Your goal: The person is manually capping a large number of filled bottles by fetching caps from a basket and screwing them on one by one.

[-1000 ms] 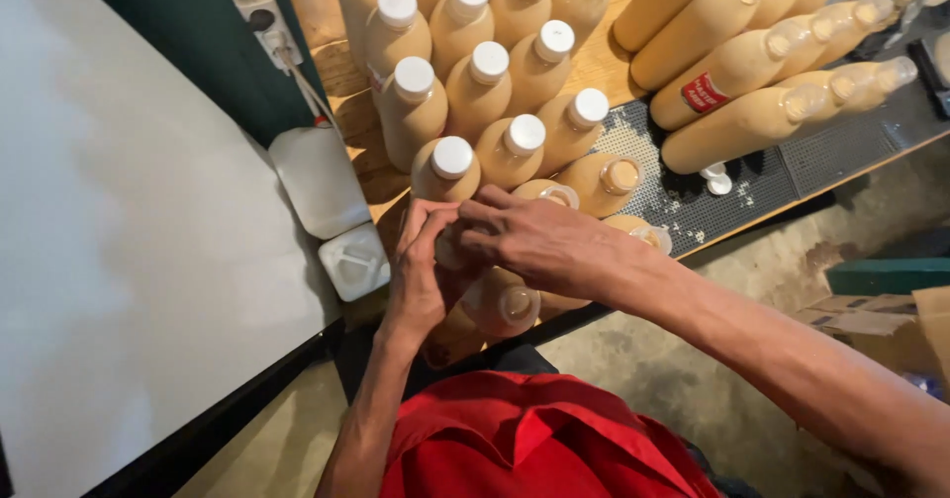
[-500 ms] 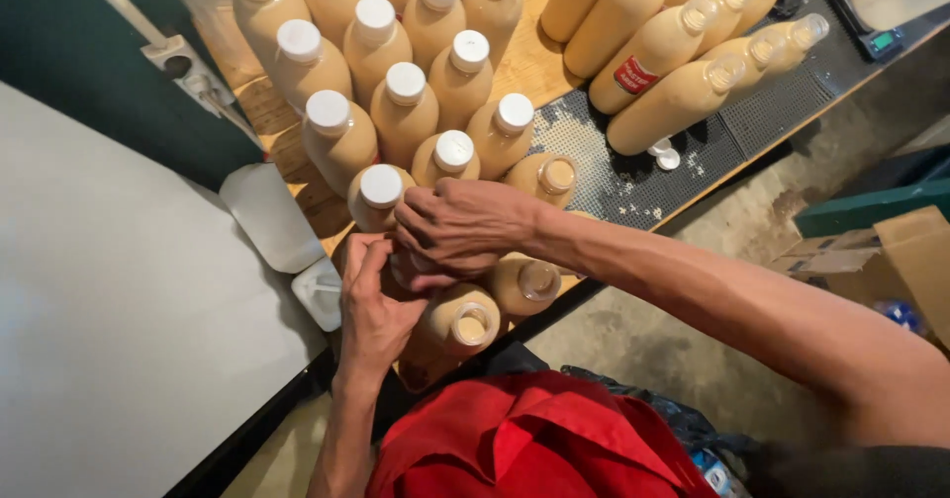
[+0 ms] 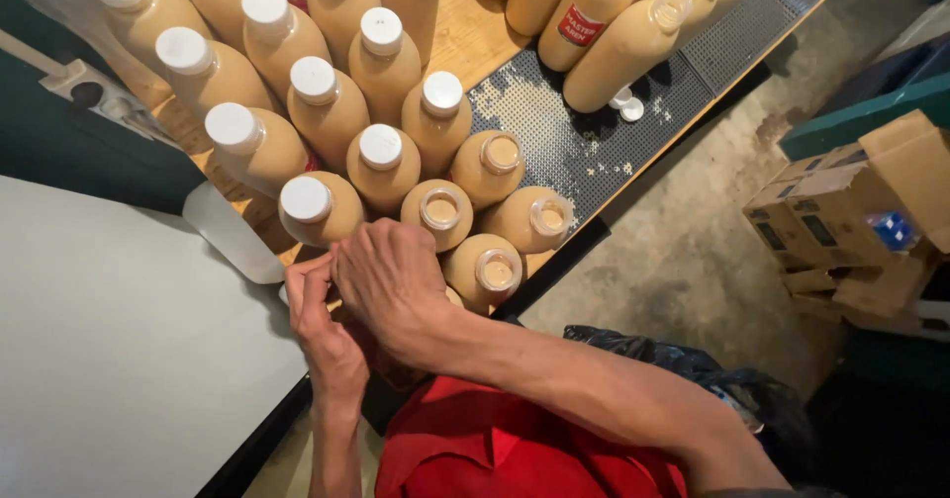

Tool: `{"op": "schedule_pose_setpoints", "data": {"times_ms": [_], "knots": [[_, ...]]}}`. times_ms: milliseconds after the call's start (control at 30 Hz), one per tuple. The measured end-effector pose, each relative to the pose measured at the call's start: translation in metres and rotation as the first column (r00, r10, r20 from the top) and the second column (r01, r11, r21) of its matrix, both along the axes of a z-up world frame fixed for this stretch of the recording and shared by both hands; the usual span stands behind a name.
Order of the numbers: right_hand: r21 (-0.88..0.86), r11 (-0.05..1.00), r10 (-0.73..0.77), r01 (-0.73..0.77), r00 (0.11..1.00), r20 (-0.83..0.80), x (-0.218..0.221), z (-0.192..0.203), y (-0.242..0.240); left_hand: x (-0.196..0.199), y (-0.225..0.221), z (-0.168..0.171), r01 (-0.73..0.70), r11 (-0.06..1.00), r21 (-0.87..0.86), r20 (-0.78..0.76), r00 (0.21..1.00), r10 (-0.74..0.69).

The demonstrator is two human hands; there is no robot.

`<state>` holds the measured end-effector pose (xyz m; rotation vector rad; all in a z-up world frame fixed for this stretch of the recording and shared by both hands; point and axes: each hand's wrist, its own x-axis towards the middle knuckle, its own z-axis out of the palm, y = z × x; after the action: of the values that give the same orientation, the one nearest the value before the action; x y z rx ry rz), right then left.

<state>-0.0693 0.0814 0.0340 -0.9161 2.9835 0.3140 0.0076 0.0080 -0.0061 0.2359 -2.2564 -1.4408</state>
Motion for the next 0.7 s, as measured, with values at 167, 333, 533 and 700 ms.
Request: {"op": "schedule_pose_setpoints", "data": {"times_ms": [167, 333, 533, 700], "knots": [[-0.757, 0.645, 0.328, -0.104, 0.932, 0.152, -0.018, 0.127, 0.094, -0.01, -0.003, 0.008, -0.005, 0.996, -0.088, -0.02, 1.0, 0.003], [-0.992, 0.125, -0.288, -0.006, 0.957, -0.042, -0.099, 0.036, 0.247, -0.008, 0.005, 0.008, -0.044, 0.997, -0.066, 0.029, 0.999, 0.046], [-0.562, 0.453, -0.7, 0.692, 0.666, 0.255, -0.219, -0.157, 0.372, 0.01, 0.015, 0.005, -0.085, 0.993, 0.085, -0.007, 0.996, 0.086], [-0.653, 0.486, -0.682, 0.581, 0.719, 0.133, -0.233, -0.205, 0.375, 0.042, 0.046, 0.012, -0.32, 0.946, 0.061, -0.095, 0.941, 0.324]]}}
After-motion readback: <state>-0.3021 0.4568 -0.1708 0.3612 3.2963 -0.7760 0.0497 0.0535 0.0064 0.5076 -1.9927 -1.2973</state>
